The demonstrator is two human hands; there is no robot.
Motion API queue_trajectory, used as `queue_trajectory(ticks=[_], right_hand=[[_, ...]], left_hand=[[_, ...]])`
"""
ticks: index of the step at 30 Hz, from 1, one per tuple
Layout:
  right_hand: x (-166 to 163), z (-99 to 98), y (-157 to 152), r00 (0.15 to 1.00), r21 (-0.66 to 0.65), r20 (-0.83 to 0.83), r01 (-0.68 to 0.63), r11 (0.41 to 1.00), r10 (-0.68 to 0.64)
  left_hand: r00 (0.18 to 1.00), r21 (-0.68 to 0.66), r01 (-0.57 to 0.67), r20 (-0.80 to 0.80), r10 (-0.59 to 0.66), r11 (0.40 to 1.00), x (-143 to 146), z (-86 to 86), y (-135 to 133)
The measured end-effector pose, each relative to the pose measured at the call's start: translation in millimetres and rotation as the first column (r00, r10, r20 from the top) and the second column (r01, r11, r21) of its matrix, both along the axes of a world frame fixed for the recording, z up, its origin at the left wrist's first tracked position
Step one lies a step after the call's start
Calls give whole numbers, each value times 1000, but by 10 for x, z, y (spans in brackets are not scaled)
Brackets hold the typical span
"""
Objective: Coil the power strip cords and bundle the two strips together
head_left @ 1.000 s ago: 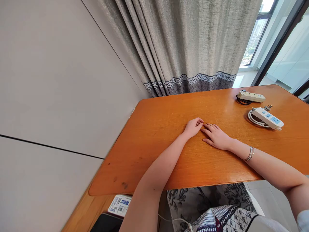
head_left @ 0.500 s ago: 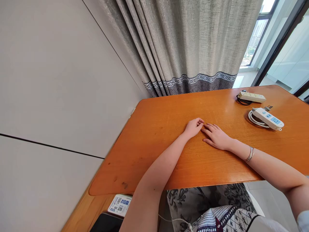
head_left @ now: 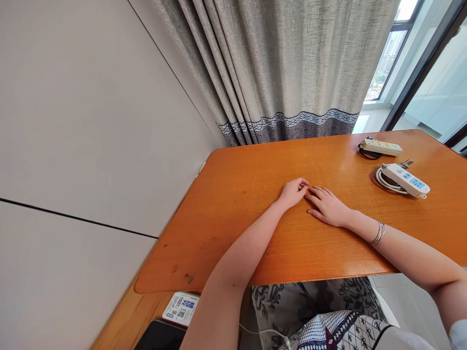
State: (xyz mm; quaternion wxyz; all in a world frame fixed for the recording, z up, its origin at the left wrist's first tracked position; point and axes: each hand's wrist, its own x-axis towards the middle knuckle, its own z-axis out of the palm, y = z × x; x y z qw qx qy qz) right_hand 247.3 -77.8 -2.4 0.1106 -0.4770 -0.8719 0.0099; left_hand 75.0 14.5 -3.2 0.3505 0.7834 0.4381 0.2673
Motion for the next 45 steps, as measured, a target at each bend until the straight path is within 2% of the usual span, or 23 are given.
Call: queue_trajectory(ticks=[13, 17, 19, 21, 23, 25, 29, 32, 34, 36, 38, 42, 45], right_hand=[[-8, 12, -1, 1000, -1, 19, 2, 1000, -2], [139, 127, 85, 998, -55, -4, -65, 996, 65], [333, 252, 164, 1000, -44, -19, -26, 999, 25], [606, 411, 240, 991, 27, -40, 125, 992, -124], [918, 584, 287, 950, 91, -71, 311, 946, -305], [1215, 749, 285, 865, 106, -126, 498, 860, -486], [1631, 988, 153, 571, -44, -149, 812, 582, -808], [1801, 1072, 31, 299, -191, -224, 920, 343, -927], [1874, 1095, -21, 160, -264, -285, 935, 238, -945], [1917, 1105, -41, 96, -310, -225, 936, 165, -970], [1938, 1107, -40, 116, -344, -73, 929, 134, -991], [1979, 1078, -33, 265, -386, 91, 898, 211, -960], [2046, 1003, -37, 312, -426, 143, 876, 226, -939]], left_hand=[[1000, 1, 8, -2, -8, 1000, -3, 3, -3], [1000, 10, 10, 1, -10, 1000, -8, -10, -1], [1000, 13, 10, -5, -10, 1000, -10, -8, -5], [1000, 11, 8, -17, -7, 1000, -10, -1, -11], [1000, 8, 1, -27, -1, 1000, -6, 9, -15], [1000, 6, -2, -31, 2, 1000, 1, 17, -18], [999, 5, 8, -44, -7, 1000, 13, 20, -21], [999, 4, 6, -48, -6, 1000, 14, 19, -27], [999, 6, 1, -47, -1, 1000, 10, 24, -34], [999, 4, 0, -48, 0, 1000, 4, 34, -42], [999, 0, 2, -47, -2, 1000, -1, 47, -49], [999, -3, -4, -42, 4, 1000, -1, 55, -53], [999, 1, -3, -38, 3, 1000, 4, 45, -51]])
